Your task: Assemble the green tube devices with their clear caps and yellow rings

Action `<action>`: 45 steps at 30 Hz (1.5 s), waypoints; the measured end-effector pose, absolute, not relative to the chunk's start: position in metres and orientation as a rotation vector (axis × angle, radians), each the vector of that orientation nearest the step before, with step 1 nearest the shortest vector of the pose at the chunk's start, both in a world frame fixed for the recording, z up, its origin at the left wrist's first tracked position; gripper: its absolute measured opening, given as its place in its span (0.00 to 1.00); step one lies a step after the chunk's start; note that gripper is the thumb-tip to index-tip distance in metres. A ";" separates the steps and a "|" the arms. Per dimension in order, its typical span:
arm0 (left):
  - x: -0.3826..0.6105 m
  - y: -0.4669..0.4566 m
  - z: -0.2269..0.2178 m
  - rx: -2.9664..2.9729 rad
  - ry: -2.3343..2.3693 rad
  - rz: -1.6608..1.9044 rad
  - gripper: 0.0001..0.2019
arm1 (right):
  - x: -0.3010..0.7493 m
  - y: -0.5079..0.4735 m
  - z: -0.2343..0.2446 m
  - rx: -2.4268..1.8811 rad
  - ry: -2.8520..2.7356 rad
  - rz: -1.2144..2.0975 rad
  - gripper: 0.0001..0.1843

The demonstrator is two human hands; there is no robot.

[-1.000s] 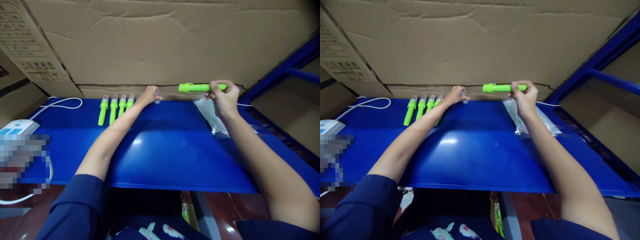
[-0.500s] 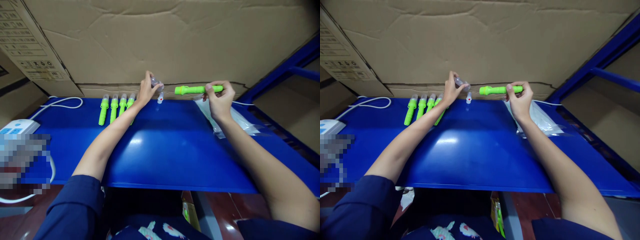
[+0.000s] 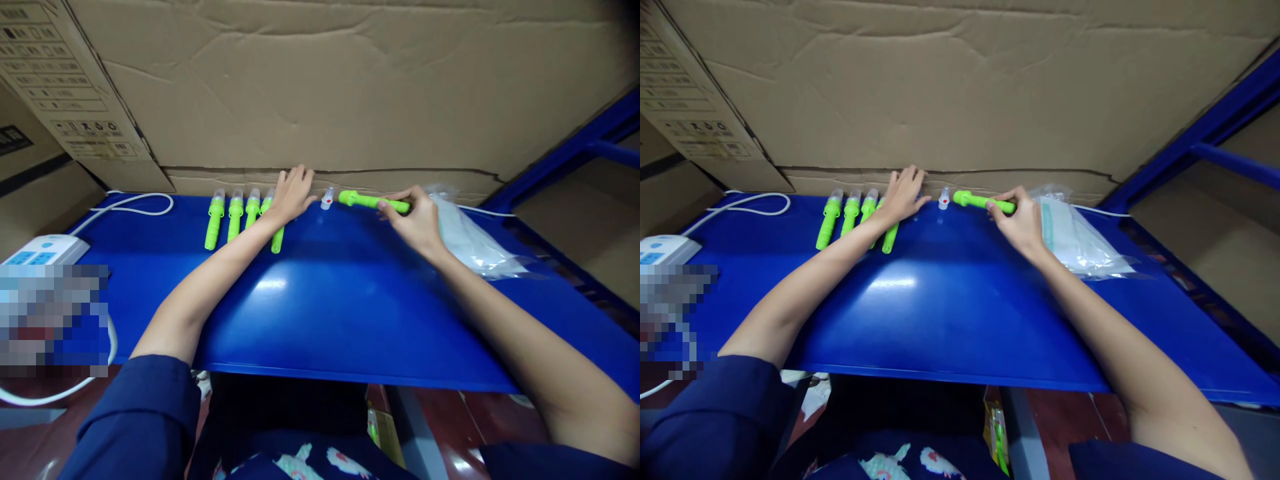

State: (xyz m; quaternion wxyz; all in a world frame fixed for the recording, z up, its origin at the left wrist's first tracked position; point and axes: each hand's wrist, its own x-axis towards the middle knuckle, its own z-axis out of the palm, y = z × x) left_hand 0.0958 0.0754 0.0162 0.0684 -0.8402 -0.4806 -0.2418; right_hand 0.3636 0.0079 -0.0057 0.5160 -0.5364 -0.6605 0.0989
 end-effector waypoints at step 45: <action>0.069 0.025 -0.001 -2.999 -1.305 -0.712 0.05 | 0.296 -0.053 0.005 -1.165 -1.748 0.611 0.31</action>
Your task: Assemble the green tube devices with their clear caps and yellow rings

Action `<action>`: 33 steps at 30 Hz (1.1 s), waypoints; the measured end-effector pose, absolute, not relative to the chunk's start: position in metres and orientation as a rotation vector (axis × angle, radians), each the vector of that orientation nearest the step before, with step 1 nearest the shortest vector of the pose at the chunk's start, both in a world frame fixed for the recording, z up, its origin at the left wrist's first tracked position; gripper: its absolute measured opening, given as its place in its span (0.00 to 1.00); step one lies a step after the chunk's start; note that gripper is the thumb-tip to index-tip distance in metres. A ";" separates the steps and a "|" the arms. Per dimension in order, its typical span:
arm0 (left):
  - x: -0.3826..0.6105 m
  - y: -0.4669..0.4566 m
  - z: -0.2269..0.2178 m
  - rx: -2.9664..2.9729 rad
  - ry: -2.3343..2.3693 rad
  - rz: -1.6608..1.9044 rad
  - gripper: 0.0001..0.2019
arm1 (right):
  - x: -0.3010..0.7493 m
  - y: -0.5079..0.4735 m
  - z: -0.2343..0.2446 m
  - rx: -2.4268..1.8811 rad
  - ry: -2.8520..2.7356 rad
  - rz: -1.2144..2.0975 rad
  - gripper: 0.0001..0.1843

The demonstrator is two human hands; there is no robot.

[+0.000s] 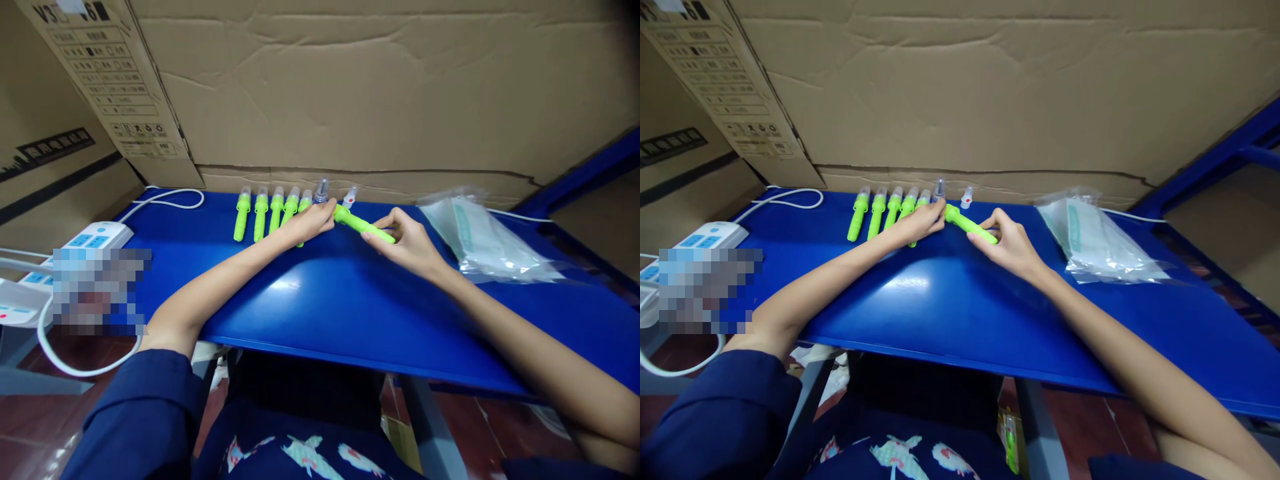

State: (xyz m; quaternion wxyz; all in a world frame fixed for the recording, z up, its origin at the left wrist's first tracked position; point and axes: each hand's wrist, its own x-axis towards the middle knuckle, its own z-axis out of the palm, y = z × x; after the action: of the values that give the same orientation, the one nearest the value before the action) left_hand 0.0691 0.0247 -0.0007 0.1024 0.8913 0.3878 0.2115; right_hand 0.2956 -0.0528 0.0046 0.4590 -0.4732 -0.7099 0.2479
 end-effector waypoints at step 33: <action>0.076 0.035 -0.018 2.732 1.029 0.630 0.06 | 0.396 0.005 0.014 -1.870 -1.707 0.117 0.24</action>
State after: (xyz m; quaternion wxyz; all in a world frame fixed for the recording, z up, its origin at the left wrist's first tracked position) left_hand 0.0763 0.0349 -0.0182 0.0772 0.9120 0.3434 0.2104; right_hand 0.3955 0.0049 0.0137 0.2991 -0.7040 -0.6427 0.0442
